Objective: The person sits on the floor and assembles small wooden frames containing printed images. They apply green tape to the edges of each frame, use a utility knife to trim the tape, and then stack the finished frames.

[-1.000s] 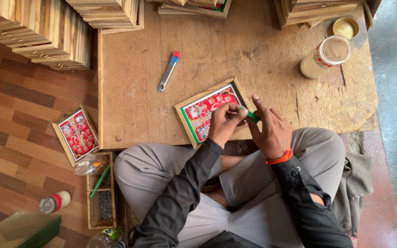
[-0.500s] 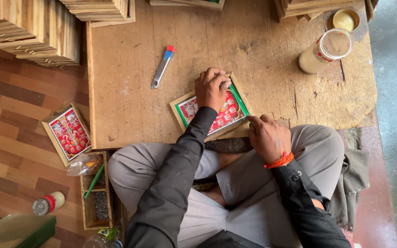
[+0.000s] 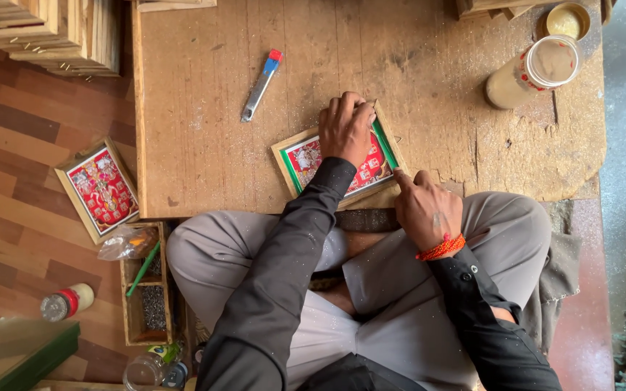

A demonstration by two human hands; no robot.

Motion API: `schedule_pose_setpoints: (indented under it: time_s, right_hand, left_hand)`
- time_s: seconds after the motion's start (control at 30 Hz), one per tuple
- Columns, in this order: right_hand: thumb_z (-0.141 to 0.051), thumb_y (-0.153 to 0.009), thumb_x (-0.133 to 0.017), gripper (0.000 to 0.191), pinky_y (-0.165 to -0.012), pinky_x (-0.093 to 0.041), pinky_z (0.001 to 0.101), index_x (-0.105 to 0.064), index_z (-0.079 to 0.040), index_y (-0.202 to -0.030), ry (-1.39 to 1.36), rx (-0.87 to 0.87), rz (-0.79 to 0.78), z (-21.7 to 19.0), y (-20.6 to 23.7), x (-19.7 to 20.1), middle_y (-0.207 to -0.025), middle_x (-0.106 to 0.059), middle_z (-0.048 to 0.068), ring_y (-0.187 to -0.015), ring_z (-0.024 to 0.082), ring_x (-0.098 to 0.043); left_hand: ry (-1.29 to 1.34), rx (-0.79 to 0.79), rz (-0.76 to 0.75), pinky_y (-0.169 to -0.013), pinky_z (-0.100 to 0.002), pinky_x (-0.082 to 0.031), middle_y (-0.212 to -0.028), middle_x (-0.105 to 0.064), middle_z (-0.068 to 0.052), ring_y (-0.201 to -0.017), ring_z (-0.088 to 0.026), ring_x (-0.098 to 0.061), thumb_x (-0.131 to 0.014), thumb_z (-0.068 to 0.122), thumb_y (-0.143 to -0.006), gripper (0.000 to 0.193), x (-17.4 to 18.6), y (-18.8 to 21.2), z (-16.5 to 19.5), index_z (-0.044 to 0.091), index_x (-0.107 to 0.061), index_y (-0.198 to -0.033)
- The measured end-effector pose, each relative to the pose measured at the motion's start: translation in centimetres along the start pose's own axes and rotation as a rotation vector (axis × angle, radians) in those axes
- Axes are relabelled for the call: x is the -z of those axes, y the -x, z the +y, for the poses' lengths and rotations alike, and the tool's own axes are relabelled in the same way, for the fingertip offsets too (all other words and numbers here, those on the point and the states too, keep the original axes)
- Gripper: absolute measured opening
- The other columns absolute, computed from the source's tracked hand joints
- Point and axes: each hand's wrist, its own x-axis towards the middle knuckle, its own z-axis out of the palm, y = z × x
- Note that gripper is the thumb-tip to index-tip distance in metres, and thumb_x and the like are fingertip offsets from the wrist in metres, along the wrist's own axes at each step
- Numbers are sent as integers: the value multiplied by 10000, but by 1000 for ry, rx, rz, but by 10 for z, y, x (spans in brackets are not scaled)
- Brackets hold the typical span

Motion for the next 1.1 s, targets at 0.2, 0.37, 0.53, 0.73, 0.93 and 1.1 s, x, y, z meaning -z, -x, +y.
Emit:
schedule_pose_setpoints:
  time_s: [0.2,0.37,0.53,0.73,0.93,1.1]
  right_hand:
    - [-249,-925,-617,451,-528,-526,444,-637,-256,-1376,60,9,-78,-3,-6,-1,-947,-657,132,-689,307,-704]
    - [-247,-903,-635,462,-517,-519,428,-640,-233,-1365,62,25,-59,-5,-5,-1,-929,-663,122,-664,293,-703]
    - [-221,-919,-629,380,-479,-521,398,-656,-180,-1295,108,7,-97,-7,-8,-9,-903,-668,117,-646,261,-711]
    - [-220,-896,-640,368,-539,-535,431,-638,-164,-1260,55,59,-18,-4,-5,-5,-913,-675,119,-736,291,-716]
    - [-222,-845,-651,547,-641,-539,495,-549,-167,-1379,-161,20,101,3,4,5,-971,-665,147,-815,359,-704]
    - [-272,-823,-688,544,-679,-544,502,-566,-204,-1349,-177,-6,102,12,-1,-2,-989,-684,138,-861,366,-703]
  left_hand:
    - [-16,-14,14,-894,-446,-487,-1056,-549,-16,-984,-220,-576,-763,115,-859,88,-5,1,-3,110,-695,-914]
    - [-23,-15,0,-895,-447,-496,-1044,-542,-20,-965,-220,-573,-763,120,-873,85,-12,4,-7,108,-705,-934]
    - [-60,-25,-24,-887,-444,-505,-1046,-551,-20,-971,-214,-579,-776,124,-870,86,-14,3,-8,123,-692,-891]
    - [121,171,45,-833,-487,-480,-1097,-565,-82,-1006,-271,-595,-813,167,-782,323,11,-9,8,56,-680,-1054]
    - [62,-275,-166,-1209,-515,-378,-1450,-505,-80,-1402,-344,-477,-678,34,-882,226,53,11,11,189,-778,-1011]
    - [241,-394,-486,-1263,-549,-222,-1632,-332,-69,-1531,-382,-240,-598,-43,-873,416,73,40,29,246,-800,-1094]
